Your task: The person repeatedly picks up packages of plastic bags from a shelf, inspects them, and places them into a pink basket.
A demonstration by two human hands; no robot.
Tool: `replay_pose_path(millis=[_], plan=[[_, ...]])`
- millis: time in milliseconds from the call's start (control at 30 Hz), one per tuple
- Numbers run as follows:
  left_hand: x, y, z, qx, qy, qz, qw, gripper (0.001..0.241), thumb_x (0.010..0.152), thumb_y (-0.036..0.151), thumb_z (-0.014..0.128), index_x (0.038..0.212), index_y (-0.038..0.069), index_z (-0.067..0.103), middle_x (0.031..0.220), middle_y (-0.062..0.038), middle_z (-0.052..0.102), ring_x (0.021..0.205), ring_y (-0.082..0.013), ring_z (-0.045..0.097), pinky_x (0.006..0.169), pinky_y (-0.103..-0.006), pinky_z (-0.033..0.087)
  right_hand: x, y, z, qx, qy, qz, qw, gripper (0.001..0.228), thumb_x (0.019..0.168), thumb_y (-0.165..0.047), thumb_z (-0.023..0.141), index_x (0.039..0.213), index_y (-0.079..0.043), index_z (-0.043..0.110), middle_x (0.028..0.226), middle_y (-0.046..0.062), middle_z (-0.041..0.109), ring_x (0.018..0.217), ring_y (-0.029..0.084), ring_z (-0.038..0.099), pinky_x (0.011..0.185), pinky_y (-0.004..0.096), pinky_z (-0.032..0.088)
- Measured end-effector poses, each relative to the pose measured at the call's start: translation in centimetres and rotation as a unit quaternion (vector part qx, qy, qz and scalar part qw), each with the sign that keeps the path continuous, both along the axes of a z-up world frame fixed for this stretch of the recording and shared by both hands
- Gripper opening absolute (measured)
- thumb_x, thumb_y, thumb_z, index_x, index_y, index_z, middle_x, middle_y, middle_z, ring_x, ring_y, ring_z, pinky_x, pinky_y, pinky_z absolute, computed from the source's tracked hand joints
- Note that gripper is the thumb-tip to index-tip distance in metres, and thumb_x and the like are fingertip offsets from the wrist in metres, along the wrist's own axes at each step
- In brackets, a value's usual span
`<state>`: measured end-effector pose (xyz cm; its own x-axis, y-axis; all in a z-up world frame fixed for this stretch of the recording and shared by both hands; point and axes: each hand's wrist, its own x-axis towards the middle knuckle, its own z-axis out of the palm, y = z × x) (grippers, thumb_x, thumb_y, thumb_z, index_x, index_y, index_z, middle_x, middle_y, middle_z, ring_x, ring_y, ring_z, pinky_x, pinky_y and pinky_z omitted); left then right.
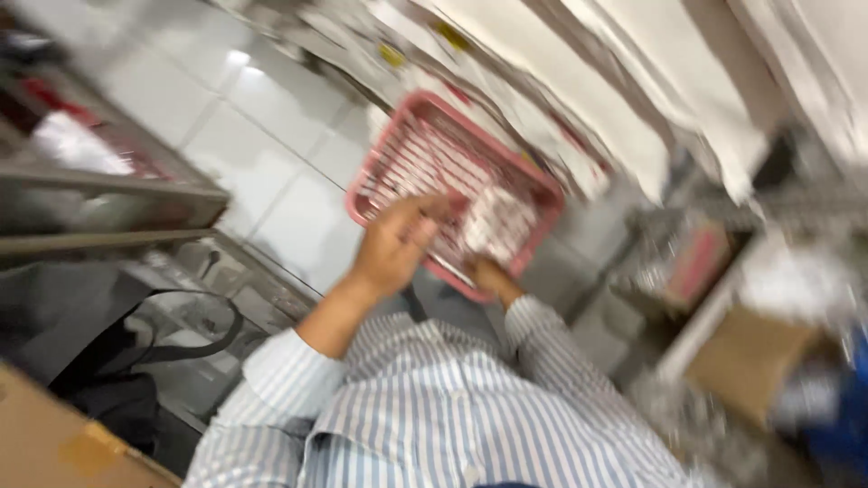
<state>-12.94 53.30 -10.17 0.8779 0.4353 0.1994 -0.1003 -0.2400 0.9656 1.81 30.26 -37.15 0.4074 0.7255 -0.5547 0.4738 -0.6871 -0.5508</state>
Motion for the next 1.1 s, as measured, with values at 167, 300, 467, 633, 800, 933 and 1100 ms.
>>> replay_pose_path(millis=[167, 300, 467, 633, 800, 933, 1100], plan=[[-2.6, -0.6, 0.3, 0.016, 0.049, 0.067, 0.996, 0.041, 0.104, 0.029, 0.057, 0.134, 0.002, 0.065, 0.118, -0.012, 0.074, 0.109, -0.0252, 0.071, 0.097, -0.0351, 0.054, -0.1, 0.0, -0.8, -0.020, 0.007, 0.141, 0.990, 0.029, 0.089, -0.018, 0.060, 0.109, -0.002, 0.073, 0.109, 0.025, 0.070, 0.101, 0.042, 0.066, 0.090, 0.049, 0.050], [-3.7, 0.1, 0.7, 0.030, 0.081, 0.125, 0.988, 0.040, 0.104, 0.029, 0.058, 0.132, 0.001, 0.064, 0.119, -0.013, 0.074, 0.110, -0.0249, 0.071, 0.097, -0.0352, 0.054, 0.8, 1.7, -1.4, -0.088, -0.028, 0.177, 0.980, 0.028, 0.086, -0.019, 0.062, 0.104, -0.001, 0.074, 0.104, 0.026, 0.071, 0.098, 0.041, 0.069, 0.089, 0.050, 0.052], [-5.3, -1.3, 0.1, 0.005, 0.089, 0.168, 0.982, 0.042, 0.104, 0.028, 0.057, 0.133, -0.001, 0.064, 0.121, -0.014, 0.074, 0.112, -0.0239, 0.071, 0.097, -0.0343, 0.054, 0.1, 1.4, -0.9, -0.091, -0.066, 0.148, 0.983, 0.025, 0.087, -0.021, 0.064, 0.097, -0.001, 0.075, 0.098, 0.026, 0.072, 0.091, 0.040, 0.071, 0.084, 0.050, 0.055], [-5.5, -1.3, -1.9, -0.050, 0.079, 0.155, 0.984, 0.039, 0.104, 0.027, 0.056, 0.129, -0.001, 0.066, 0.118, -0.014, 0.075, 0.113, -0.0226, 0.071, 0.098, -0.0338, 0.054, 2.0, 2.0, 0.8, -0.062, -0.022, 0.047, 0.997, 0.025, 0.084, -0.022, 0.067, 0.093, 0.001, 0.074, 0.085, 0.022, 0.073, 0.075, 0.035, 0.071, 0.072, 0.046, 0.056], [-3.4, -0.8, -6.8, -0.156, 0.131, 0.164, 0.965, 0.045, 0.101, 0.034, 0.059, 0.132, 0.003, 0.067, 0.129, -0.018, 0.069, 0.117, -0.0254, 0.066, 0.101, -0.0351, 0.051, 4.2, 3.6, 3.5, 0.069, 0.096, -0.134, 0.984, 0.019, 0.081, -0.013, 0.067, 0.091, 0.001, 0.074, 0.075, 0.015, 0.073, 0.065, 0.024, 0.068, 0.062, 0.041, 0.054], [0.0, -1.2, -10.3, -0.107, 0.136, 0.135, 0.976, 0.073, 0.099, 0.046, 0.065, 0.151, 0.001, 0.040, 0.153, -0.021, 0.040, 0.140, -0.0311, 0.040, 0.113, -0.0404, 0.035, 2.8, 4.5, 11.3, 0.242, 0.078, -0.148, 0.956, 0.012, 0.085, -0.004, 0.066, 0.088, 0.005, 0.073, 0.075, 0.019, 0.066, 0.061, 0.028, 0.061, 0.062, 0.041, 0.047], [4.3, -3.6, -10.0, -0.379, -0.022, -0.087, 0.921, 0.101, 0.093, 0.067, 0.060, 0.162, 0.007, 0.016, 0.156, -0.022, 0.031, 0.141, -0.0355, 0.038, 0.115, -0.0486, 0.035, -3.4, 4.7, 24.9, 0.459, -0.127, 0.023, 0.879, 0.016, 0.082, -0.010, 0.070, 0.095, -0.001, 0.072, 0.114, 0.018, 0.070, 0.105, 0.031, 0.069, 0.092, 0.040, 0.055]])
